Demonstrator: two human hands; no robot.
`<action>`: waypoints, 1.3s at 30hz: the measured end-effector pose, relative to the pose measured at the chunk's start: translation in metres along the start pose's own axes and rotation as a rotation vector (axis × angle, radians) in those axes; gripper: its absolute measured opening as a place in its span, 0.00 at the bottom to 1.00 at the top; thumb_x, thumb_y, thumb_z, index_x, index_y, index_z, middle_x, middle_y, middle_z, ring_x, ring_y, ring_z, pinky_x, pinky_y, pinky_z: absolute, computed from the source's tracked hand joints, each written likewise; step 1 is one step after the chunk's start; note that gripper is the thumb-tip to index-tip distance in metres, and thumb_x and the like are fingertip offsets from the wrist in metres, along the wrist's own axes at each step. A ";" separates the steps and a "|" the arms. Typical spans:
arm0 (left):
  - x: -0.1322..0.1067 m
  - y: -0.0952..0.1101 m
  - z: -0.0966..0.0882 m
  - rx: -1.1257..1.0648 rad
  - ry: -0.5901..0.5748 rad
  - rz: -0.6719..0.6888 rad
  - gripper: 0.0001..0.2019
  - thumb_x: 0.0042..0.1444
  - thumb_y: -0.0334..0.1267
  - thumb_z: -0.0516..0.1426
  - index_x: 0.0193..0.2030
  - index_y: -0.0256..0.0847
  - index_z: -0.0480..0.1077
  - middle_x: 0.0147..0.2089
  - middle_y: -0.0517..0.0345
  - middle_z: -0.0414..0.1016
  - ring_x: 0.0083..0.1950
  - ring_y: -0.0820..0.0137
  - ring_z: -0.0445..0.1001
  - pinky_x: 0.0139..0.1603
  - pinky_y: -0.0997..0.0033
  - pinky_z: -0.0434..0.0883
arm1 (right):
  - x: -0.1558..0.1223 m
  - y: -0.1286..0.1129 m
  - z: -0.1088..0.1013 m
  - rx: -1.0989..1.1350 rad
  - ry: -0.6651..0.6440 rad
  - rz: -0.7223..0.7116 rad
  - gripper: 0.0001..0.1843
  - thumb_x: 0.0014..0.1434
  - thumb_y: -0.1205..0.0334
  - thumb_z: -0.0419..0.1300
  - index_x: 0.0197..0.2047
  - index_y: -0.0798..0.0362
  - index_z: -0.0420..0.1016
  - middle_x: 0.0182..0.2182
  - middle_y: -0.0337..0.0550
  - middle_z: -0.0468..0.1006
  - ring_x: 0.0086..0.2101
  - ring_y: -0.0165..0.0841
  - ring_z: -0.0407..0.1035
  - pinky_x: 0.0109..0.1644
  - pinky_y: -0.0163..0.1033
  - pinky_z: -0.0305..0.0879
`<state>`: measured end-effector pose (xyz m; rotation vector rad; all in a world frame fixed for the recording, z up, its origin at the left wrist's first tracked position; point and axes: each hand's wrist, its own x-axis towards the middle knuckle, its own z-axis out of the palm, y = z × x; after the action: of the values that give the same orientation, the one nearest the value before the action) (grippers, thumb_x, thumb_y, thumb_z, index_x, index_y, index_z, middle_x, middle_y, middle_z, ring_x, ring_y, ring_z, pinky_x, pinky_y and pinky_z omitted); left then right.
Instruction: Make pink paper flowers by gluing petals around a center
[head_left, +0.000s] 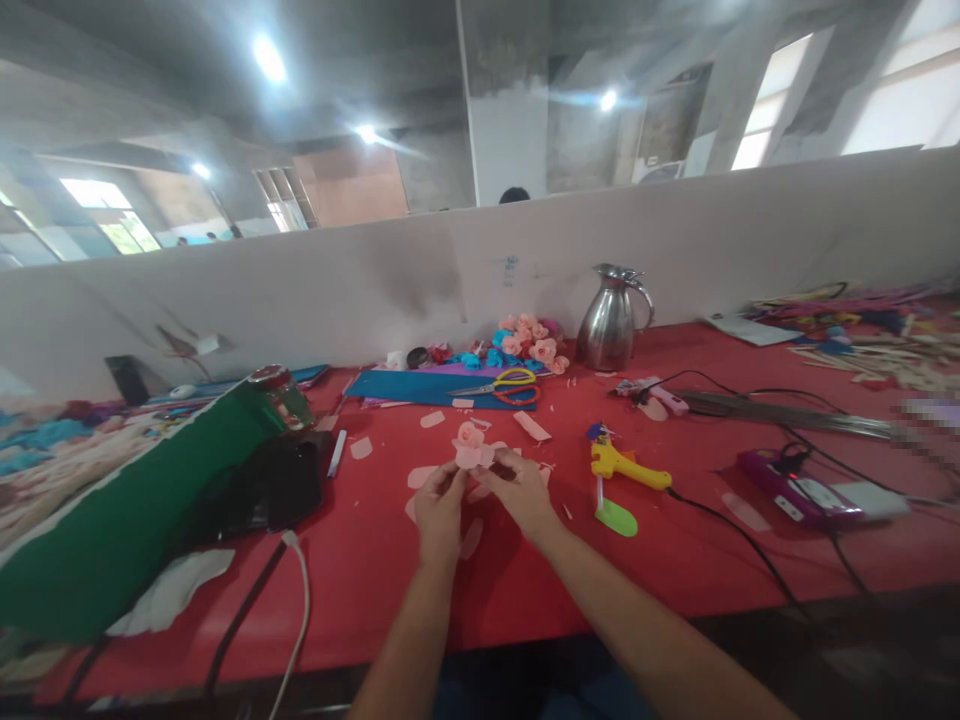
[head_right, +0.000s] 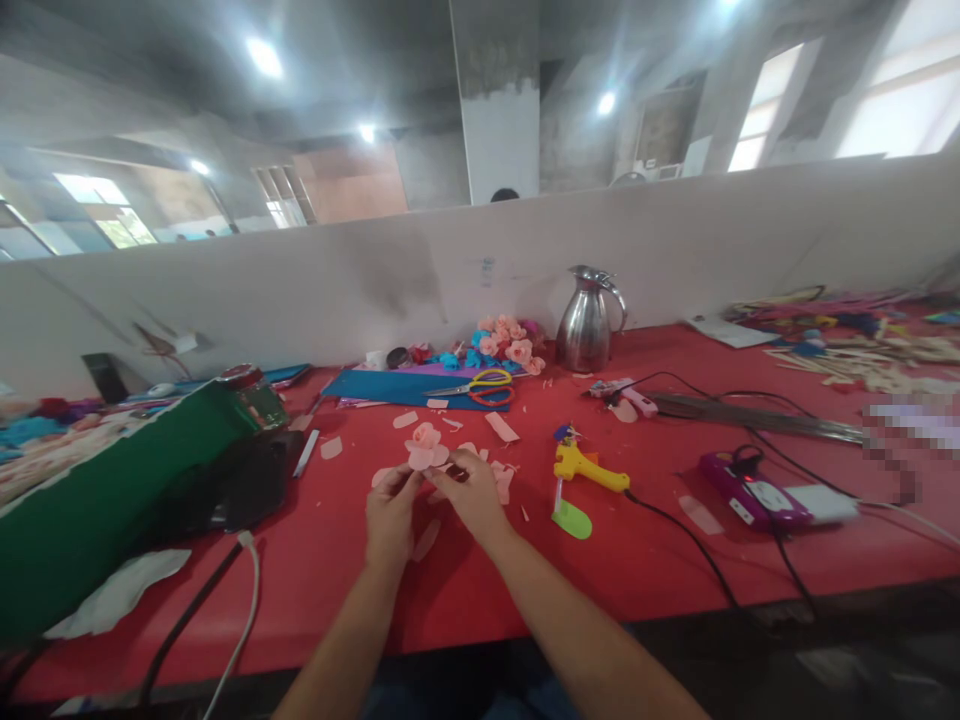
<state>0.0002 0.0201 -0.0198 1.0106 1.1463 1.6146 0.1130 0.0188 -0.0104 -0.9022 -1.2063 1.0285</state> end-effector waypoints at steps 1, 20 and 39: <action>-0.001 0.002 0.001 0.051 0.014 0.021 0.10 0.43 0.39 0.63 0.33 0.39 0.76 0.34 0.55 0.79 0.36 0.69 0.75 0.38 0.72 0.70 | 0.000 -0.001 0.000 0.022 0.008 0.020 0.09 0.49 0.56 0.62 0.32 0.52 0.77 0.30 0.40 0.74 0.31 0.32 0.66 0.33 0.36 0.64; -0.003 0.002 -0.001 0.431 0.098 0.305 0.05 0.44 0.39 0.60 0.27 0.41 0.75 0.28 0.57 0.76 0.33 0.67 0.73 0.39 0.68 0.68 | -0.003 0.010 0.004 -0.079 -0.005 -0.043 0.12 0.52 0.52 0.60 0.28 0.52 0.76 0.28 0.38 0.69 0.29 0.29 0.64 0.32 0.34 0.63; -0.001 0.000 -0.005 -0.021 -0.045 0.145 0.10 0.42 0.35 0.62 0.35 0.41 0.75 0.38 0.57 0.77 0.42 0.67 0.74 0.45 0.67 0.70 | -0.005 -0.001 -0.001 -0.020 -0.047 -0.206 0.08 0.55 0.62 0.56 0.36 0.50 0.77 0.32 0.42 0.75 0.34 0.34 0.67 0.39 0.37 0.64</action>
<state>-0.0040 0.0182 -0.0211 1.1331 1.0441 1.7044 0.1140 0.0140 -0.0107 -0.7552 -1.3213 0.8767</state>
